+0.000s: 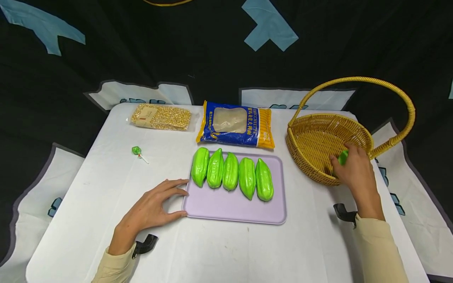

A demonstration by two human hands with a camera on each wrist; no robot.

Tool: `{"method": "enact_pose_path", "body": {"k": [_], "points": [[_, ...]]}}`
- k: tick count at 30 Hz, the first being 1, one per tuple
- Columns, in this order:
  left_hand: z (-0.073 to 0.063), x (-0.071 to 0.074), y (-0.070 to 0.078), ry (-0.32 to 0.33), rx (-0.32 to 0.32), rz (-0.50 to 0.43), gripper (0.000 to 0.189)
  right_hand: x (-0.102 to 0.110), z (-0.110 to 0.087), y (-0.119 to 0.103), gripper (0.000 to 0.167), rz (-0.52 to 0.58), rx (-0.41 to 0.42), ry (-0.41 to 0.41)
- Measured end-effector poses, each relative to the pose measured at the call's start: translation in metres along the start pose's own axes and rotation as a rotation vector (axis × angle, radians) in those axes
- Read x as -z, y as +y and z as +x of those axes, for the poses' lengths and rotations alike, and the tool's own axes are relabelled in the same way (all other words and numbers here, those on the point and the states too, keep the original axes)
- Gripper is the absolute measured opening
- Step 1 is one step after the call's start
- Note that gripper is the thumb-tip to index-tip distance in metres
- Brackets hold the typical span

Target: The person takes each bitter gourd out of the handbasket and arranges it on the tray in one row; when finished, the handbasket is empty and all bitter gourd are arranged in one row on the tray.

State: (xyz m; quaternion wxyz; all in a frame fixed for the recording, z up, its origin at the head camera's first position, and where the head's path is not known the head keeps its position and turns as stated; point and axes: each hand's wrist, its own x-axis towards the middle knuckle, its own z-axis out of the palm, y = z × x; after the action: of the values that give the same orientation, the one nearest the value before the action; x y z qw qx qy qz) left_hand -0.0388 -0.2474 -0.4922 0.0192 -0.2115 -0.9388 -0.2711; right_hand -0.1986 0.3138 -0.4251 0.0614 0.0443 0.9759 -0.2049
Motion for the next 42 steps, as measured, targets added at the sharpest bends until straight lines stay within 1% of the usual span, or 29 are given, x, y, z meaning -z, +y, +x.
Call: {"method": "enact_pose_path", "body": {"k": [7,16,21,26,30,36,42], "points": [[0.0,0.0,0.0,0.002,-0.008,0.002,0.05,0.0,0.011,0.007,0.076,0.002,0.061,0.005],[0.0,0.001,-0.001,0.0,-0.008,0.0,0.05,-0.002,0.021,0.014,0.072,0.041,0.101,0.008],[0.0,0.0,-0.001,-0.006,-0.009,0.0,0.049,-0.003,0.023,0.015,0.074,0.03,0.11,-0.016],[0.0,0.0,0.0,0.0,-0.011,0.005,0.05,-0.002,0.024,0.012,0.075,0.008,0.1,-0.053],[0.0,0.0,-0.001,0.002,-0.013,0.006,0.049,-0.002,0.026,0.011,0.074,-0.011,0.088,-0.066],[-0.001,0.0,0.0,0.003,-0.009,0.009,0.049,-0.004,0.025,0.009,0.075,0.003,0.084,-0.029],[-0.001,0.0,0.0,0.001,-0.001,0.009,0.049,-0.005,0.019,0.002,0.074,0.04,0.122,0.073]]}}
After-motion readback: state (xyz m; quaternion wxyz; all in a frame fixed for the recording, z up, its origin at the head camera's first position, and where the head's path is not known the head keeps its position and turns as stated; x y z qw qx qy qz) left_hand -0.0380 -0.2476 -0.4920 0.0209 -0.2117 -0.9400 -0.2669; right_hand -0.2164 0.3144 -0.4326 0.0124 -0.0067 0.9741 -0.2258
